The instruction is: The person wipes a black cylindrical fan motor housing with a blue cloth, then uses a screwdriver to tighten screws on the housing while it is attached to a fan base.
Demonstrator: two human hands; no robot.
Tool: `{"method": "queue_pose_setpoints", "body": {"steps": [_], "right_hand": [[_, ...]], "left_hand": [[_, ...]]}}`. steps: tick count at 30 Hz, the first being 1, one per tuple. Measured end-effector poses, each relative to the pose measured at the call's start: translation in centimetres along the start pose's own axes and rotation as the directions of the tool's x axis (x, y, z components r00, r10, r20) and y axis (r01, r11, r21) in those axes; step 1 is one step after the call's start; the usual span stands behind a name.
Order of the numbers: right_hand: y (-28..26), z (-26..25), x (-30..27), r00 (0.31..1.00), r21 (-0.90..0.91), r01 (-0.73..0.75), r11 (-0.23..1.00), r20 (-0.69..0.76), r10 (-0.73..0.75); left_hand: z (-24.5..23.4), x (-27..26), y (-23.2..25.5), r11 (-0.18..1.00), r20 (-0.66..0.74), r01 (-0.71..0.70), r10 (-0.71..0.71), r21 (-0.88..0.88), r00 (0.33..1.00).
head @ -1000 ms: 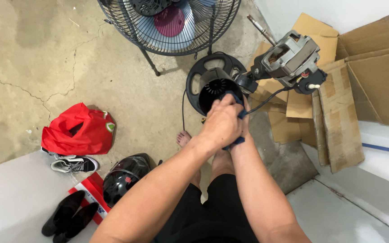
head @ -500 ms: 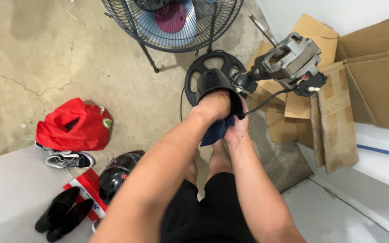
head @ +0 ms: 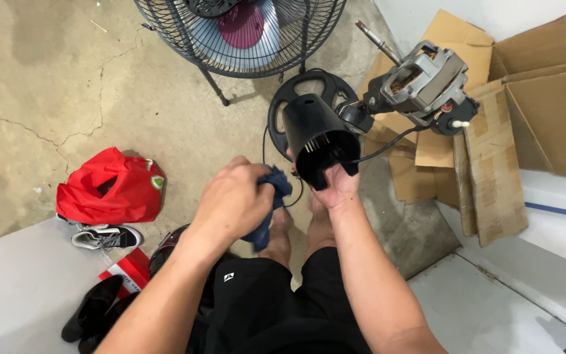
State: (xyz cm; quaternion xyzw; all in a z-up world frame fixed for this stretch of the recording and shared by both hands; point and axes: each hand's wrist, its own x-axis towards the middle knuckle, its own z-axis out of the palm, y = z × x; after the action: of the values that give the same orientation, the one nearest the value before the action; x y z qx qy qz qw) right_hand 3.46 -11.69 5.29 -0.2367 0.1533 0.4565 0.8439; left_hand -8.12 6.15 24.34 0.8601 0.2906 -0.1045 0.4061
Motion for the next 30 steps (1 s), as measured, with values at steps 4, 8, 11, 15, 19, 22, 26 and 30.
{"method": "queue_pose_setpoints", "body": {"steps": [4,8,11,15,19,22,26,30], "right_hand": [[-0.1,-0.5,0.3,0.976,-0.020,-0.017,1.000,-0.216,0.012],[-0.7,-2.3,0.8,0.985,-0.070,0.054,0.996,-0.158,-0.064],[-0.6,-2.8,0.9,0.982,-0.056,0.054,0.997,-0.178,-0.064],[-1.2,-3.1,0.9,0.960,-0.007,-0.038,0.999,-0.278,0.035],[-1.1,-4.7,2.5,0.971,0.032,0.056,0.998,-0.233,-0.047],[-1.1,-4.5,2.1,0.963,-0.041,0.025,0.999,-0.269,-0.035],[-1.0,-3.3,2.0,0.970,-0.036,0.039,0.999,-0.240,-0.047],[-1.1,-4.6,1.6,0.931,-0.138,0.113,0.984,-0.332,-0.154]], "left_hand": [[2.6,-0.5,0.3,0.988,-0.067,-0.067,0.059,-0.139,0.996],[8.0,1.8,1.9,0.951,-0.118,-0.286,0.299,0.120,0.947],[12.9,7.0,1.9,0.804,0.030,-0.328,0.361,0.496,0.932],[17.2,10.4,0.3,0.800,0.348,-0.384,0.234,0.461,0.908],[14.9,9.9,-0.1,0.820,0.385,-0.413,0.260,0.395,0.885],[12.8,8.5,0.2,0.766,0.475,-0.488,0.274,0.418,0.837],[15.3,10.7,-0.4,0.814,0.410,-0.429,0.263,0.391,0.873],[20.3,14.2,-3.1,0.851,0.308,-0.398,0.298,0.343,0.904]]}}
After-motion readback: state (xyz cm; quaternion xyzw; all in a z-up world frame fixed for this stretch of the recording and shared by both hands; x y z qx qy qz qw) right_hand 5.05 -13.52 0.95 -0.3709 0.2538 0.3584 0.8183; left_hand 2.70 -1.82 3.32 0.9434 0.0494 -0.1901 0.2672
